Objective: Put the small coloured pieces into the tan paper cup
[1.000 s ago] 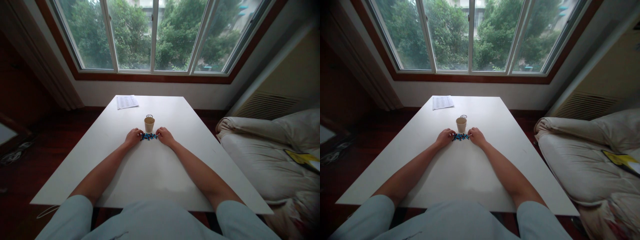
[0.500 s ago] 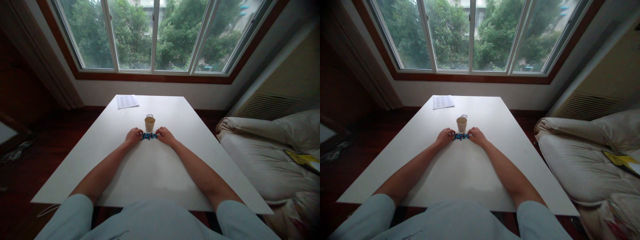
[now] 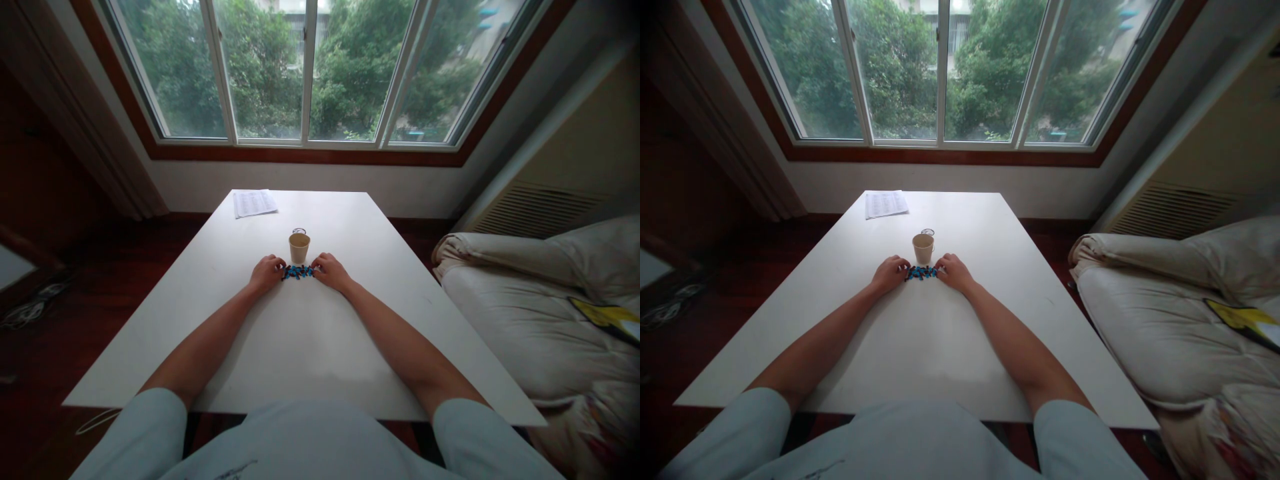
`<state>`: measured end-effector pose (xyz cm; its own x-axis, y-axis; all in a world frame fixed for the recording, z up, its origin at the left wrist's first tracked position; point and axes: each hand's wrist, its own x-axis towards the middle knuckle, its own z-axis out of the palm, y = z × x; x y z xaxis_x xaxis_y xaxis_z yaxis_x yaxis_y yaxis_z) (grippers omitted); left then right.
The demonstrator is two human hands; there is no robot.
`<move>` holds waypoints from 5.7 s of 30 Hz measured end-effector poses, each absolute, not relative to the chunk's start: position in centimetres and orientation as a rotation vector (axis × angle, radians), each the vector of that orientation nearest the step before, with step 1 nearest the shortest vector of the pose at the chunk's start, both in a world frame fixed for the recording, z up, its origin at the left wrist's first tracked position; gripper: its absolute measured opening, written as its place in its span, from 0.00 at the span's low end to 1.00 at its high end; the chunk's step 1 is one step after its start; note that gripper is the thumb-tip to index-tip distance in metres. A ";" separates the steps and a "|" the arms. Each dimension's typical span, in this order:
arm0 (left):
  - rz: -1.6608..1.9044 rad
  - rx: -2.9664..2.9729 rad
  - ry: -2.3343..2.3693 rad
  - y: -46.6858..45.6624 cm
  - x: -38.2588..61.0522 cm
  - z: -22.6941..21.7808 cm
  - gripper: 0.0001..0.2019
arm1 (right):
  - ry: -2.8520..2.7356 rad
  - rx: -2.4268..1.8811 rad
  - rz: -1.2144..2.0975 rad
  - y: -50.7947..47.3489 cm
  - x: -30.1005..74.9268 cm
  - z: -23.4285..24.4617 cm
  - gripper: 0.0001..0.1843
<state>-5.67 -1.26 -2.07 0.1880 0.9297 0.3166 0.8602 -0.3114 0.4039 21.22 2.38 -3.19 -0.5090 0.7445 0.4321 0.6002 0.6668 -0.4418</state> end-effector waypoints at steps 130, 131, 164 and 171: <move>0.169 2.244 1.492 1.2 -7.4 1.6 0.14 | -2.577 -1.453 0.778 5.3 21.5 1.0 0.15; 0.177 2.252 1.502 1.3 -7.4 1.5 0.14 | -2.575 -1.452 0.775 5.3 21.5 1.0 0.15; 0.220 2.297 1.444 1.3 -7.1 1.9 0.11 | -2.715 -1.195 0.715 3.7 20.1 1.7 0.08; 0.210 2.268 1.483 1.4 -7.1 1.6 0.11 | -2.735 -1.189 0.628 3.7 19.7 1.7 0.07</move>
<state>-7.11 1.44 1.62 0.4195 0.9021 -0.1010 0.8385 -0.3424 0.4240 19.65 3.71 1.73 -0.6920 0.7179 -0.0759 0.6791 0.6117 -0.4058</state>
